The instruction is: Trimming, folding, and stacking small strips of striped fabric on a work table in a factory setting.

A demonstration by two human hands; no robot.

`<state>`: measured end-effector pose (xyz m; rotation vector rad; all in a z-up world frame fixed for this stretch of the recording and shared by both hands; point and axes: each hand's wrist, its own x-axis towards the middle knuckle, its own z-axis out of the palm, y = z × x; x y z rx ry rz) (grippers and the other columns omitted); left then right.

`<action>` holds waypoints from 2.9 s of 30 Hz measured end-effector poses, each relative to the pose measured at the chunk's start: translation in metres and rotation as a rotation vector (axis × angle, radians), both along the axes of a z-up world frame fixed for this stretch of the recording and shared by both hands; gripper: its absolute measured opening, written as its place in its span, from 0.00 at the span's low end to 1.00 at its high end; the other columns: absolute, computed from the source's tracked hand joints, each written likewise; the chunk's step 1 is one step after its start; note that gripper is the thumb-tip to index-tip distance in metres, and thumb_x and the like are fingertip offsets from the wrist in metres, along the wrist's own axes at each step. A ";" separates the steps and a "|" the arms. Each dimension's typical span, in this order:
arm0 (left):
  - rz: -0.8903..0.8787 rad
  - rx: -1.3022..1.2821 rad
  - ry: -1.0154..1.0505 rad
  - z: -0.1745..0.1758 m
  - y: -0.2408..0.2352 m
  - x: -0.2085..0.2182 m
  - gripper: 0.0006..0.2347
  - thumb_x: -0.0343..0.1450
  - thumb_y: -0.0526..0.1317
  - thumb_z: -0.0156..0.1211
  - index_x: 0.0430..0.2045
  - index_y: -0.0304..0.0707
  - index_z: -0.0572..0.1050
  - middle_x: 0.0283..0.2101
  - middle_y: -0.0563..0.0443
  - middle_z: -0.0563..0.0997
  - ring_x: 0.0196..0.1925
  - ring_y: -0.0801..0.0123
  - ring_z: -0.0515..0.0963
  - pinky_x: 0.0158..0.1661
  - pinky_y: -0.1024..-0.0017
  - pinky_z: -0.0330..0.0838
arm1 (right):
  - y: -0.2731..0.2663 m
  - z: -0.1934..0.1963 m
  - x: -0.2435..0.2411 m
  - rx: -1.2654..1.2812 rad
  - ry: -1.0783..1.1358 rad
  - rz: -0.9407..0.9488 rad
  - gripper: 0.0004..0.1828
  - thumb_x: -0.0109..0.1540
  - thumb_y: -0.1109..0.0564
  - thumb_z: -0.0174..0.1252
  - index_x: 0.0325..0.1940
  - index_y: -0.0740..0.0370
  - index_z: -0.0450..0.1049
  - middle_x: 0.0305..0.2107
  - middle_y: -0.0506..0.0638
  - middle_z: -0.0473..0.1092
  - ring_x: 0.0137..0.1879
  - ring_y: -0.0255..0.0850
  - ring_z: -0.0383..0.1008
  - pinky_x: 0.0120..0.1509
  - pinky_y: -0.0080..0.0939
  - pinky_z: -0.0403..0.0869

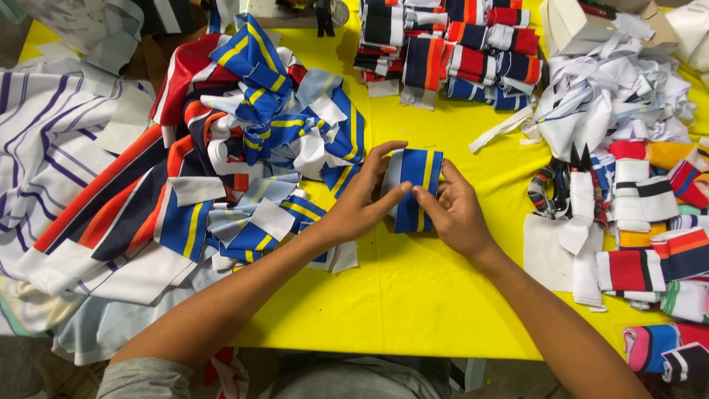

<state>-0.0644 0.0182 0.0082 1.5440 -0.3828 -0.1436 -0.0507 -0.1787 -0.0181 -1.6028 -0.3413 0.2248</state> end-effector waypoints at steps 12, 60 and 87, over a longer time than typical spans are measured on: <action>0.048 0.027 0.026 0.004 0.004 -0.002 0.26 0.74 0.31 0.59 0.67 0.41 0.55 0.63 0.17 0.69 0.67 0.21 0.64 0.61 0.32 0.60 | 0.002 0.019 -0.004 0.000 0.068 0.044 0.25 0.67 0.59 0.53 0.68 0.65 0.60 0.45 0.65 0.78 0.50 0.52 0.82 0.58 0.57 0.80; 0.082 -0.010 0.037 -0.017 0.007 0.010 0.12 0.77 0.31 0.52 0.55 0.35 0.75 0.50 0.28 0.81 0.56 0.34 0.80 0.53 0.47 0.77 | 0.004 0.000 -0.004 -0.076 -0.079 -0.218 0.11 0.67 0.65 0.58 0.54 0.68 0.73 0.43 0.55 0.73 0.51 0.38 0.78 0.55 0.41 0.80; 0.038 -0.062 0.024 -0.013 0.010 0.013 0.19 0.68 0.28 0.63 0.54 0.38 0.72 0.55 0.31 0.76 0.57 0.26 0.76 0.52 0.40 0.74 | 0.005 0.015 0.000 -0.090 -0.103 -0.118 0.18 0.62 0.67 0.64 0.55 0.70 0.72 0.41 0.56 0.73 0.48 0.40 0.78 0.50 0.43 0.82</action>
